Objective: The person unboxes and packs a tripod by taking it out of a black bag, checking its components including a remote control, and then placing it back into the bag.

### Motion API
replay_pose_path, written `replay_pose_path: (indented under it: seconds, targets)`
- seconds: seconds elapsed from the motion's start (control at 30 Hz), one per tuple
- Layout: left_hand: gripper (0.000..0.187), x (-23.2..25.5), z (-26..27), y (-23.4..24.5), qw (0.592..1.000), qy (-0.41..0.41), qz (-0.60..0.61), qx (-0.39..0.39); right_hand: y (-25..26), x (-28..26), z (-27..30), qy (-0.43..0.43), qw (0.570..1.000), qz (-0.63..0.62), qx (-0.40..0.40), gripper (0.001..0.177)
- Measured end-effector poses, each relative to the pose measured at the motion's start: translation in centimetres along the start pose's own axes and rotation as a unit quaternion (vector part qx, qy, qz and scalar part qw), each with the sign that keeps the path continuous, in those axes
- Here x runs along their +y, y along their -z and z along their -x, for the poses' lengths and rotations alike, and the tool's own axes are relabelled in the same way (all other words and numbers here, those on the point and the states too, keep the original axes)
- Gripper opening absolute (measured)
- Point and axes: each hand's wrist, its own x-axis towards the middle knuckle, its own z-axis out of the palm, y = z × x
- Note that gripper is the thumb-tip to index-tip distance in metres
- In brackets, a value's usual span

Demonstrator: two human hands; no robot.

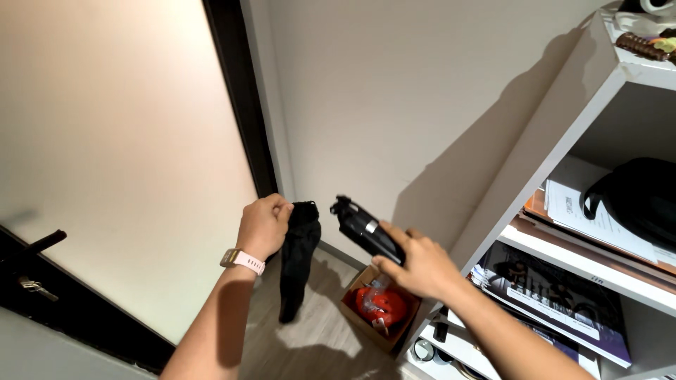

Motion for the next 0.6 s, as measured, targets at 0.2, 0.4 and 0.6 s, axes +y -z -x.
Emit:
replay_pose_path:
  seconds: [0.2, 0.4, 0.6]
  targets:
    - [0.016, -0.2, -0.3, -1.3, 1.0, 0.011, 0.003, 0.0, 3.9, -2.3, 1.6, 0.064, 0.997, -0.002, 0.034, 0.08]
    - [0.016, 2.3, 0.8, -2.0, 0.999, -0.037, -0.035, -0.003, 4.9, -3.8, 0.4, 0.092, 0.988, 0.121, -0.026, 0.077]
    - [0.014, 2.3, 1.7, -3.8, 0.983, -0.174, -0.054, 0.023, 5.6, -4.9, -1.6, 0.106, 0.976, 0.183, -0.054, 0.072]
